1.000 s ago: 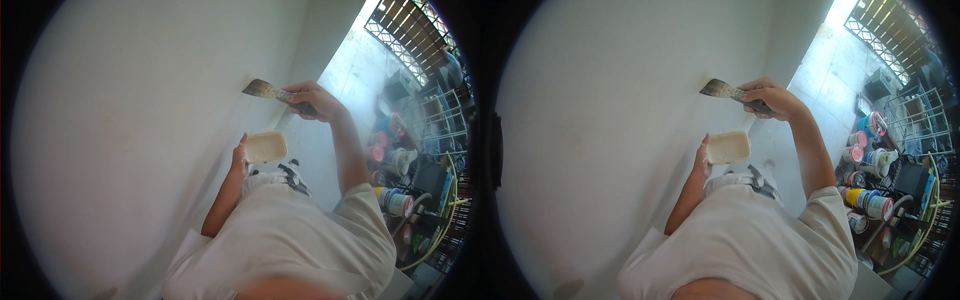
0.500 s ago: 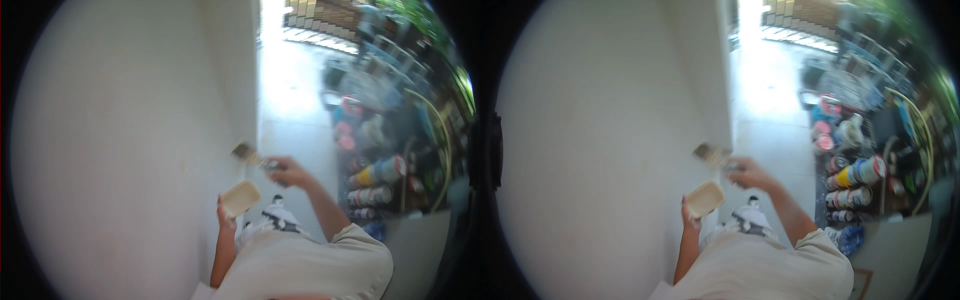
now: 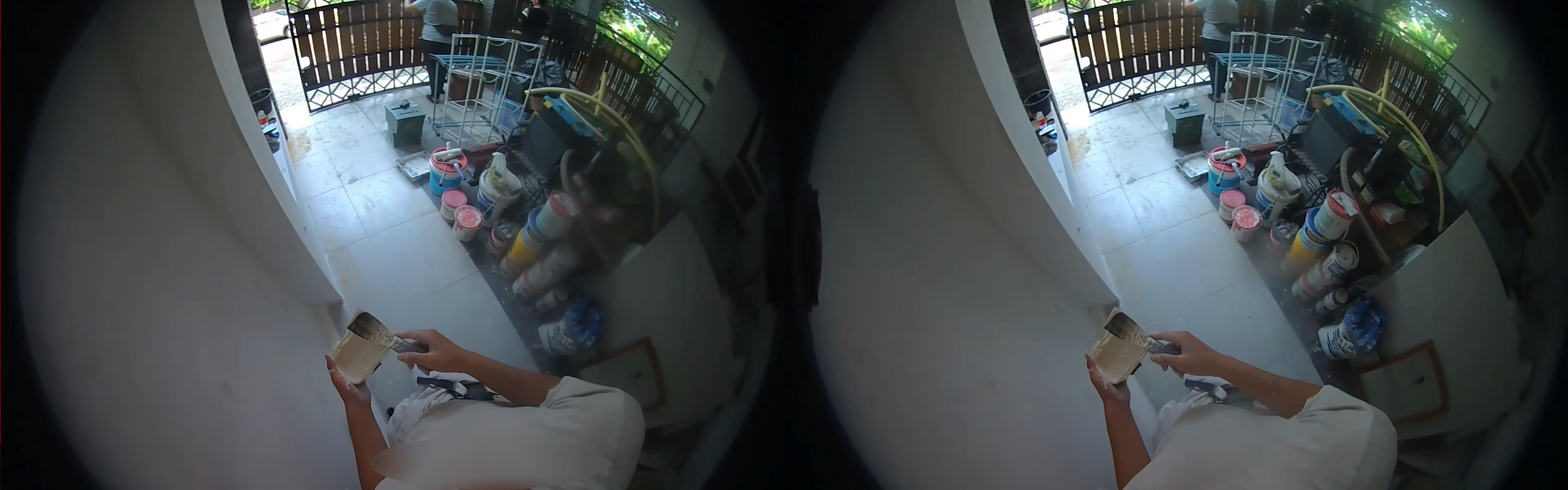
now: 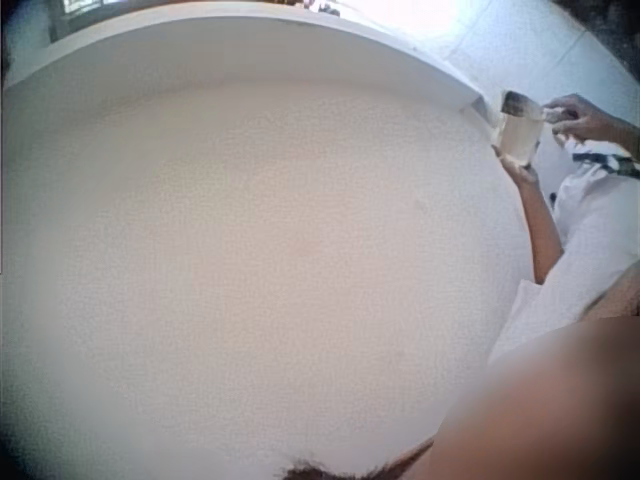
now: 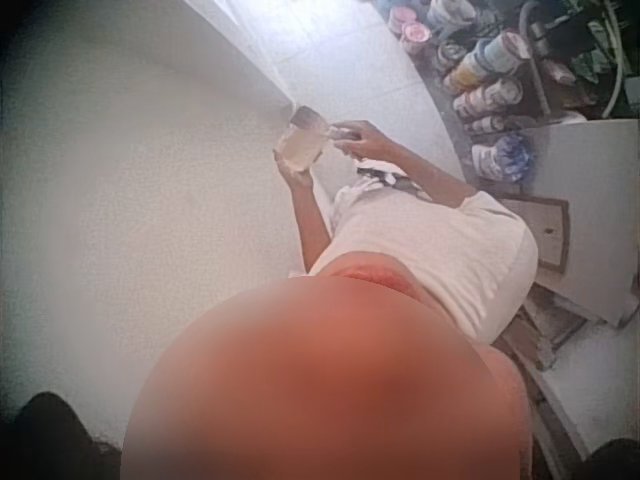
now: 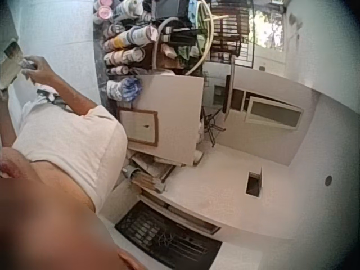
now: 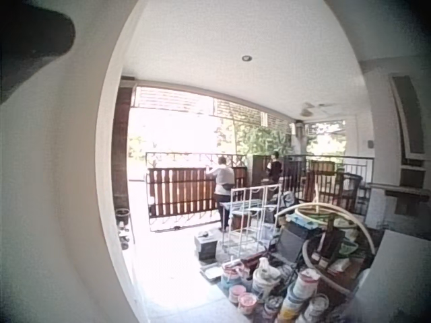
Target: The person applies filler material to a hole in a wall using a spatula.
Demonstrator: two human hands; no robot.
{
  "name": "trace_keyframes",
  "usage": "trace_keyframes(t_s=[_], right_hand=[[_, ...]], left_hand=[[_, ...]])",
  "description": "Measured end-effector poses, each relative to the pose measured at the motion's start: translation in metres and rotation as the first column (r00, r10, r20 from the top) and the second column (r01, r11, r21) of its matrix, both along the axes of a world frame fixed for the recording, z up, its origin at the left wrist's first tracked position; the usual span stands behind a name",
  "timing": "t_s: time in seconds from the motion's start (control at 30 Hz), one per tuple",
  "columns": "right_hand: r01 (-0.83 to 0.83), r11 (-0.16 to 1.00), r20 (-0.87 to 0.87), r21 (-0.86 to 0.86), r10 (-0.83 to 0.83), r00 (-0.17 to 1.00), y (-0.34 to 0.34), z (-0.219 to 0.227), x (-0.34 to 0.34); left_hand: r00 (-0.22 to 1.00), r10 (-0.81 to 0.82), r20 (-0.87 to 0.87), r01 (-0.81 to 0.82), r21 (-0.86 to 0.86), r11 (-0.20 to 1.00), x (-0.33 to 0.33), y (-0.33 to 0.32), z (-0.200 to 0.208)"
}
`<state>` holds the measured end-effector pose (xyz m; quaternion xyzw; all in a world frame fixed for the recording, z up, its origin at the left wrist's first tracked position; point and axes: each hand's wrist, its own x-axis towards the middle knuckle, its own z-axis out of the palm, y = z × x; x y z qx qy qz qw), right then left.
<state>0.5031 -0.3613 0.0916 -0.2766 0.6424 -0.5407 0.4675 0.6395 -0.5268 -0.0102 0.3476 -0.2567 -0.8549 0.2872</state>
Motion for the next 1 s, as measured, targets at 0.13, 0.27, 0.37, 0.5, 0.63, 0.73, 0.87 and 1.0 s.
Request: trace_keyframes(t_s=[0.13, 0.27, 0.37, 0.5, 0.63, 0.73, 0.87, 1.0], right_hand=[[0.096, 0.995, -0.033, 0.028, -0.095, 0.995, 0.001, 0.002, 0.013], [0.141, 0.989, 0.002, 0.038, -0.141, 0.99, 0.003, 0.006, 0.025], [0.134, 0.99, 0.034, 0.033, -0.135, 0.99, 0.009, 0.03, 0.019], [0.03, 0.999, 0.056, 0.017, -0.031, 0.998, 0.014, 0.045, 0.006], [-0.082, 0.996, 0.002, -0.018, 0.082, 0.997, 0.035, 0.007, -0.019], [-0.174, 0.983, -0.038, -0.053, 0.172, 0.984, 0.075, -0.032, -0.038], [-0.205, 0.976, 0.014, -0.075, 0.207, 0.978, 0.135, -0.06, -0.034], [-0.221, 0.974, 0.002, -0.057, 0.222, 0.975, 0.168, -0.07, -0.021]], left_hand=[[0.996, -0.084, -0.018, 0.084, 0.018, 0.996, 0.004, -0.003, -0.006], [0.992, -0.127, 0.009, 0.127, 0.028, 0.992, 0.004, -0.004, -0.002], [0.993, -0.119, 0.016, 0.119, 0.019, 0.993, -0.003, 0.005, 0.037], [1.0, -0.007, 0.024, 0.006, 0.026, 1.0, 0.0, 0.013, 0.039], [0.999, 0.045, 0.026, -0.045, -0.012, 0.999, -0.004, 0.043, 0.029], [0.993, 0.122, -0.003, -0.122, -0.016, 0.992, -0.007, 0.099, -0.004], [0.991, 0.133, -0.006, -0.133, -0.011, 0.991, 0.002, 0.161, -0.025], [0.989, 0.146, 0.025, -0.147, 0.017, 0.989, 0.011, 0.198, -0.041]])
